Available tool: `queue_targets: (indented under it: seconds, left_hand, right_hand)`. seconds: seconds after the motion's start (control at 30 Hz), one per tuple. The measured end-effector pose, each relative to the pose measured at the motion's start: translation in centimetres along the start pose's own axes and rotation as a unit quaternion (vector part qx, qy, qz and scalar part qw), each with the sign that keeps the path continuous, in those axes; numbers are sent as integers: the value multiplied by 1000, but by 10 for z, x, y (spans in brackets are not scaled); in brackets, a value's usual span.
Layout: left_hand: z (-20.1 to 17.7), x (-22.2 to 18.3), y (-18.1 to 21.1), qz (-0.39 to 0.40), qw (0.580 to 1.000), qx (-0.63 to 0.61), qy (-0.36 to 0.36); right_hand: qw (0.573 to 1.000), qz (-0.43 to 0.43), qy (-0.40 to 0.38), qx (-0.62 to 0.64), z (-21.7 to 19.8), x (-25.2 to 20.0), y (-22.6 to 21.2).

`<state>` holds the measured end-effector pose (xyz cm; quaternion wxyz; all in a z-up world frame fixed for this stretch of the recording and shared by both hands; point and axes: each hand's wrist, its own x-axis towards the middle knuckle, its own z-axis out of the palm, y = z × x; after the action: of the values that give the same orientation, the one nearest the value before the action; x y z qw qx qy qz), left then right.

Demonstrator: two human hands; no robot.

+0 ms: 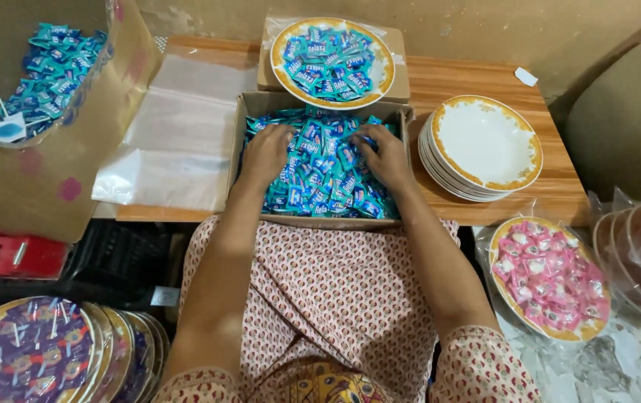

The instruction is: Packaging blue packets into small boxes and placing decorative plates on top as part of a manual assembly process.

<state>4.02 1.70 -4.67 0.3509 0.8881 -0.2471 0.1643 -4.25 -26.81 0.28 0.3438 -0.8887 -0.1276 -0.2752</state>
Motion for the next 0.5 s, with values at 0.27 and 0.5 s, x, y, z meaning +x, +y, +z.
queue_targets:
  seconds: [0.27,0.5]
  left_hand:
    - [-27,-12,40,6,999,-19,37]
    - [-21,-9,37,47,992,-73,93]
  right_hand:
    - [998,0,33,50,-8,-2,-21]
    - [1000,-2,9,4,-6,-5,-18]
